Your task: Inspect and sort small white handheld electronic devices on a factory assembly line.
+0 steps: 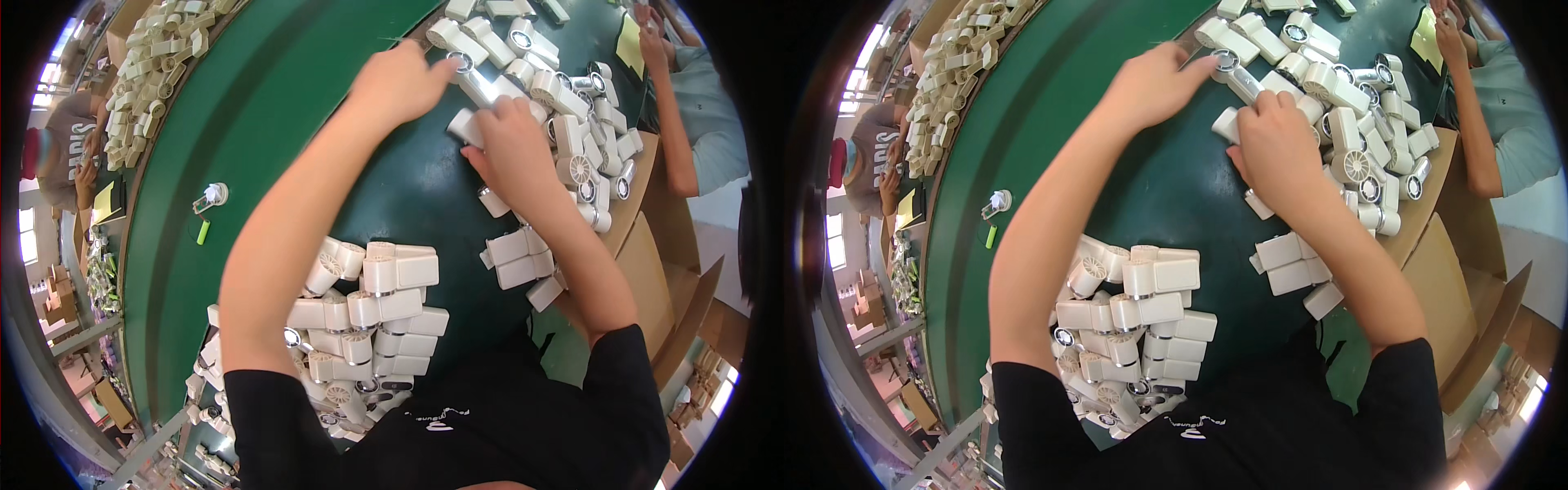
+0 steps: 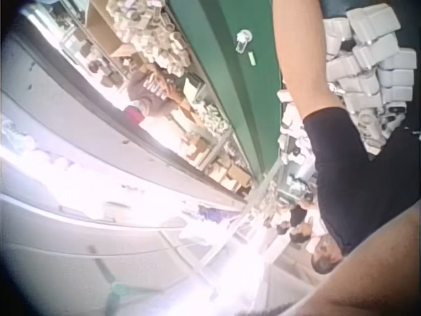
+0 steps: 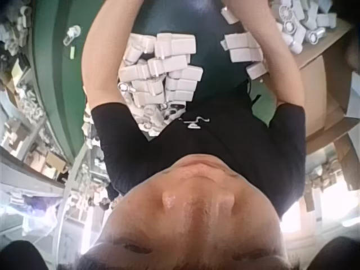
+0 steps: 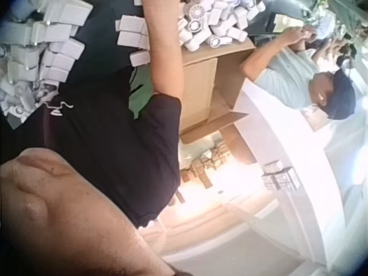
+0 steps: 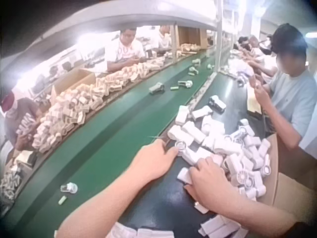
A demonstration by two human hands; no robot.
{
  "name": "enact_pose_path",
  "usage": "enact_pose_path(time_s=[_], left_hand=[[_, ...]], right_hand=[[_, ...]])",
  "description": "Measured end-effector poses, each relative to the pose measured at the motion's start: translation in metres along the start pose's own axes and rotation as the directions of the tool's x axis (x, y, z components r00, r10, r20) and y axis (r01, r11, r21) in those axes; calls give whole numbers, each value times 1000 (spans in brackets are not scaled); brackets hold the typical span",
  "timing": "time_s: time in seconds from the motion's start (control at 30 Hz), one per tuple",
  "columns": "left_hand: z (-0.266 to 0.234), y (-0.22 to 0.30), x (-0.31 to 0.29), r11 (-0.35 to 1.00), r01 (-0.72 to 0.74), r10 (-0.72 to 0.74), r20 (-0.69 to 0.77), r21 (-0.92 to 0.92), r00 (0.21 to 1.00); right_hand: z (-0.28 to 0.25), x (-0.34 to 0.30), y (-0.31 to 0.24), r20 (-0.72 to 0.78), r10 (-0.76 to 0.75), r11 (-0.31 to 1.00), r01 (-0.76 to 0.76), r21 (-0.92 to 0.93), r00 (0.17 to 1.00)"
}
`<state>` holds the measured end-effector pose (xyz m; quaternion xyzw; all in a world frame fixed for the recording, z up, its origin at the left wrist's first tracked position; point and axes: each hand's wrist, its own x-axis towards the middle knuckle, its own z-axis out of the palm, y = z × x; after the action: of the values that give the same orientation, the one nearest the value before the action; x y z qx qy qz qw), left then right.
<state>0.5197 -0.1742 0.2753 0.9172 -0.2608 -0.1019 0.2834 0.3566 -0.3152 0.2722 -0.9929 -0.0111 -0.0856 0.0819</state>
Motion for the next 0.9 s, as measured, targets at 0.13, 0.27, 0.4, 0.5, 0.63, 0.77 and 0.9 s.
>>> enact_pose_path(time_s=[0.13,0.27,0.4,0.5,0.63,0.77,0.9], left_hand=[[37,17,25,998,52,-55,58,41,997],[24,2,19,997,-50,53,56,-50,997],[11,-37,-3,989,-68,60,-58,-135,997],[16,-46,-9,948,-252,232,-119,-192,965],[6,-40,9,931,-342,353,72,-129,933],[-6,-58,1,899,-432,439,168,-77,883],[-33,-82,-36,966,-238,251,135,-103,959]], right_hand=[[-2,-5,-8,-6,-209,967,208,149,978],[-4,-12,-9,-62,-292,863,291,413,954],[-11,-6,-15,50,147,836,-151,527,988],[-19,2,-34,297,147,895,-255,366,944],[6,6,-48,189,15,985,-47,167,982],[9,3,-45,190,-4,918,-72,391,982],[-20,5,-41,394,31,795,-261,547,919]])
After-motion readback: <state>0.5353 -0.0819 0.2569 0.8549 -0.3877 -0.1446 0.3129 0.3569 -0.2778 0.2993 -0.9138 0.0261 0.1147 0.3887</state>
